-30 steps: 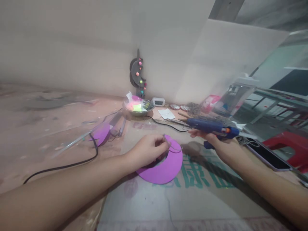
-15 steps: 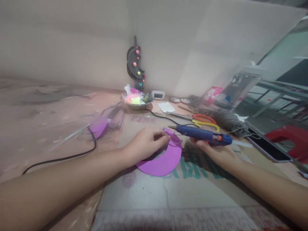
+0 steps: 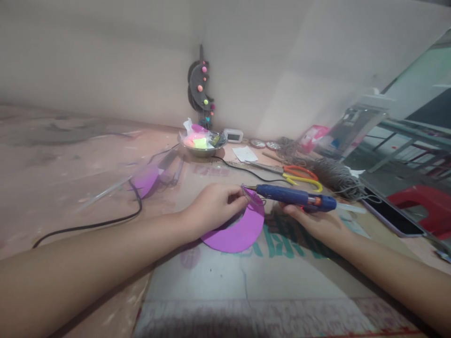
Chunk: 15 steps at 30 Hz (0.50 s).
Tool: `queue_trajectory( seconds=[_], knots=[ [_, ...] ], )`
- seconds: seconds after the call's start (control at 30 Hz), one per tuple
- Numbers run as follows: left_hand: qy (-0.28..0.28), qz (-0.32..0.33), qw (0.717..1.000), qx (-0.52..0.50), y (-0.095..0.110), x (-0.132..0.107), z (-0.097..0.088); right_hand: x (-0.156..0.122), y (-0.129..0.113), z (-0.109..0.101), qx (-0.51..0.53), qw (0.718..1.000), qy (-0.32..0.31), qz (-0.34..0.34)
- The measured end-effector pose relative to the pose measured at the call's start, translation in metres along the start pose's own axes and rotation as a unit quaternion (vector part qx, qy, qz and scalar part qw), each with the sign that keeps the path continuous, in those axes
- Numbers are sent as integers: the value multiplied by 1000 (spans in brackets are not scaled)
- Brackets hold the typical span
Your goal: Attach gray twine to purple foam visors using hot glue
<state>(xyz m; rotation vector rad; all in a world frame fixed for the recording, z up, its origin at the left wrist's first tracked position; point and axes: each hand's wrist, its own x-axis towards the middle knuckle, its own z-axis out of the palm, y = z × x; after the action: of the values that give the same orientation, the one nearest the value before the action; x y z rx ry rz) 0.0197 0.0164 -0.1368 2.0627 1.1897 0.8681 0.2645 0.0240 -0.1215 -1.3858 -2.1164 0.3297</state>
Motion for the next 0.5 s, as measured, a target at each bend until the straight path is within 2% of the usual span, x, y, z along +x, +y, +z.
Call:
queue_trajectory(
  seconds=[0.2,0.5],
  knots=[
    [-2,6,1000,27,0,0,0,2,6,2,33,999,-23,-37],
    [-4,10,1000,26,0,-1,0,2,3,3,24,999,-37,-32]
  ],
)
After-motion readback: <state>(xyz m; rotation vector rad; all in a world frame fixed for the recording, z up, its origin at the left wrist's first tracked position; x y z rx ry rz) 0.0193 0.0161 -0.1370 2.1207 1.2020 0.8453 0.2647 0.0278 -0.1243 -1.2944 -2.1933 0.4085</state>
